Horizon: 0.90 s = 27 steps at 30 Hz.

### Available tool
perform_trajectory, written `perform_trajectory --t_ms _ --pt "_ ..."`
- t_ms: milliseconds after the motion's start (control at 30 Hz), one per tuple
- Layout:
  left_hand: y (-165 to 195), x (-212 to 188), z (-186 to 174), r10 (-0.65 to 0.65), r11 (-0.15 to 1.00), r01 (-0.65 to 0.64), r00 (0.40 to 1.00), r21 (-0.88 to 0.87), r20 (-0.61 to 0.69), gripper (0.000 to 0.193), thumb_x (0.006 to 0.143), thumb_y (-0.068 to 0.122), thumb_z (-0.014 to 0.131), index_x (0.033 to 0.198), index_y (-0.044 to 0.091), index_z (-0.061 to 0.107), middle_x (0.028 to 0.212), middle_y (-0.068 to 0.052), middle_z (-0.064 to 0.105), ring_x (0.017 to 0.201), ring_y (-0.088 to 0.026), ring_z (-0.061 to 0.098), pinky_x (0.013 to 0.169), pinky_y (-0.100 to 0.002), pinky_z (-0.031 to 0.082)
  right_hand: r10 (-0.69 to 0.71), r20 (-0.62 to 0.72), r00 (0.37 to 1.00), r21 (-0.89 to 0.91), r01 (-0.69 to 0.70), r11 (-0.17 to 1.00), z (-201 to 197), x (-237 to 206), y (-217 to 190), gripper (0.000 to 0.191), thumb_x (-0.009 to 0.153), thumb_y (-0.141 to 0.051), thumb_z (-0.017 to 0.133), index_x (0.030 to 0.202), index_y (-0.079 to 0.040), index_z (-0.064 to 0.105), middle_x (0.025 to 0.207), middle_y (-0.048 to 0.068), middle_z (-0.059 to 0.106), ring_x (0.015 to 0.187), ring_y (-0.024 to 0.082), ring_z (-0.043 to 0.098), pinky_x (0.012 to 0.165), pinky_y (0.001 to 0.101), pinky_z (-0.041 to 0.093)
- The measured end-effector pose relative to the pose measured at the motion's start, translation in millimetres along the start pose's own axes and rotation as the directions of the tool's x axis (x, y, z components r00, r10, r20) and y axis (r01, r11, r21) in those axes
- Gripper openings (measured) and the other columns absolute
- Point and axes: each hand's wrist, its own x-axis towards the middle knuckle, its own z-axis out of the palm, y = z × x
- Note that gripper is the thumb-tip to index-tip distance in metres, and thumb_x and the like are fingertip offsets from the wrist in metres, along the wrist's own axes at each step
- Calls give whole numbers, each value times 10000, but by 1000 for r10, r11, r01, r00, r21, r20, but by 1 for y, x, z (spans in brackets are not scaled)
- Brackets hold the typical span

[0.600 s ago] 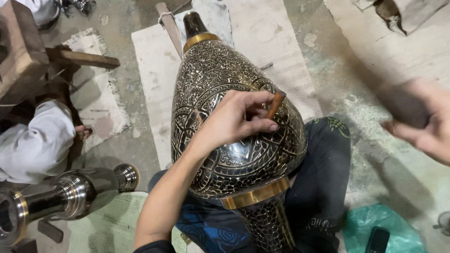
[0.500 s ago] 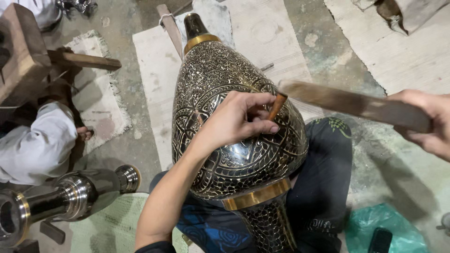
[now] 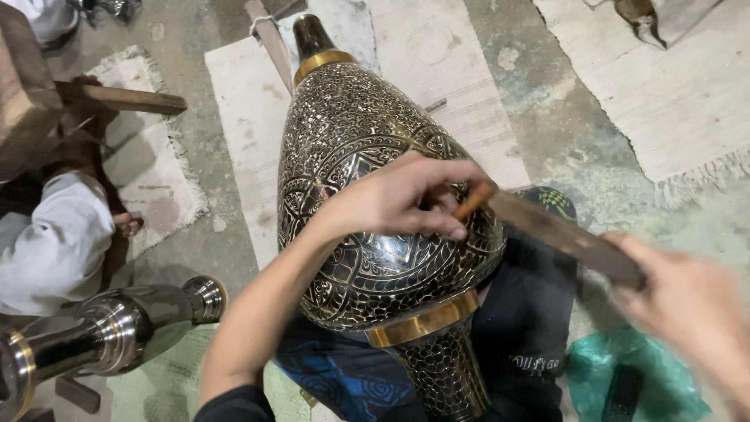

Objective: The person sits on the floor with a large engraved brass vase on their lap, holding a small punch against the vase surface and striking it with a wooden mallet to chisel the decorative pattern. They reposition the punch repeatedly across the surface and rotate the vase to reach new areas.

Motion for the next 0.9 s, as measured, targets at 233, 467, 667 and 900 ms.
perform_trajectory --t_ms 233,467,667,900 --pt "-14 16 -8 19 988 20 967 -152 253 574 907 174 817 1426 66 595 739 0 758 598 -21 604 530 -228 421 151 -89 984 467 -93 880 61 -50 -35 637 766 -244 832 1358 -306 605 751 188 697 711 380 700 657 474 546" --pt "-19 16 -1 -11 984 51 974 -173 225 624 892 172 808 1458 87 559 793 -10 791 610 -26 685 513 -213 475 209 -82 974 407 -159 899 55 -48 -29 604 777 -213 863 1342 -248 652 801 175 721 726 353 720 669 431 557" --pt "-18 15 -1 -22 974 79 967 -214 254 578 893 170 807 1423 94 590 704 -9 751 529 -37 598 497 -221 456 181 -123 976 585 -76 807 14 -50 -27 498 775 -91 827 1249 -121 677 835 125 730 663 250 716 628 358 546" --pt "-13 15 -3 -46 974 100 966 -202 256 551 889 152 819 1394 85 608 711 2 761 547 -26 603 498 -221 434 156 -154 976 390 -85 917 5 -48 -30 625 774 -114 863 1369 -120 671 881 123 755 786 195 726 704 329 565"
